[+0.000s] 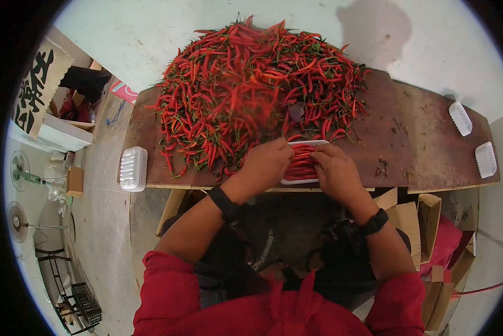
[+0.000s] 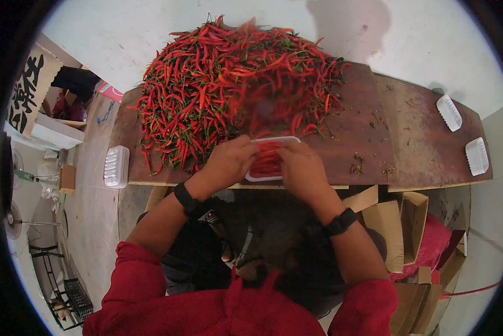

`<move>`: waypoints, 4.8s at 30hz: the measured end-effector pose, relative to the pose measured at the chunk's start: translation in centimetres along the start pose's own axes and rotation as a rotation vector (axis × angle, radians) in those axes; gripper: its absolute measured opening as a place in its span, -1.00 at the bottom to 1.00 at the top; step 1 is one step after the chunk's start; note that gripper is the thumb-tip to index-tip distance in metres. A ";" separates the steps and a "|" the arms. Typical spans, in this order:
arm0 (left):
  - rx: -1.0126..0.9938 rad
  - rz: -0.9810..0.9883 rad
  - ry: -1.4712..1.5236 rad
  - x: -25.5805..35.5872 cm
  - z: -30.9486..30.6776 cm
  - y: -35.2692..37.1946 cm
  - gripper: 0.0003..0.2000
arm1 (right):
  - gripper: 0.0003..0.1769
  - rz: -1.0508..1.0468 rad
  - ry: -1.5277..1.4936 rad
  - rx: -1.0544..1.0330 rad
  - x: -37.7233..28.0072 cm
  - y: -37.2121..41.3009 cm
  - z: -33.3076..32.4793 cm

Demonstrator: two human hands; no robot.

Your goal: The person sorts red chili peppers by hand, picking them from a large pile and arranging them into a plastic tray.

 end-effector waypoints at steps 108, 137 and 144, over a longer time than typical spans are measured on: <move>-0.291 -0.203 0.971 -0.9 1.2 4.6 -0.79 | -0.69 0.080 -0.380 0.018 -5.3 2.0 -0.2; -0.359 -0.334 1.087 0.4 2.4 4.7 -0.88 | -0.84 0.055 -0.293 0.013 -5.4 2.5 -0.6; -0.326 -0.240 1.052 0.8 1.8 4.4 -0.88 | -0.85 0.026 -0.345 -0.045 -5.2 2.3 -0.2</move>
Point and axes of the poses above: each hand's wrist, its own y-axis away from the middle knuckle, its own z-axis out of the palm, x = y × z, the point moved 10 cm from there along -y, towards the middle knuckle, and after that the axes turned 13 degrees about -x, right-handed, at the moved point
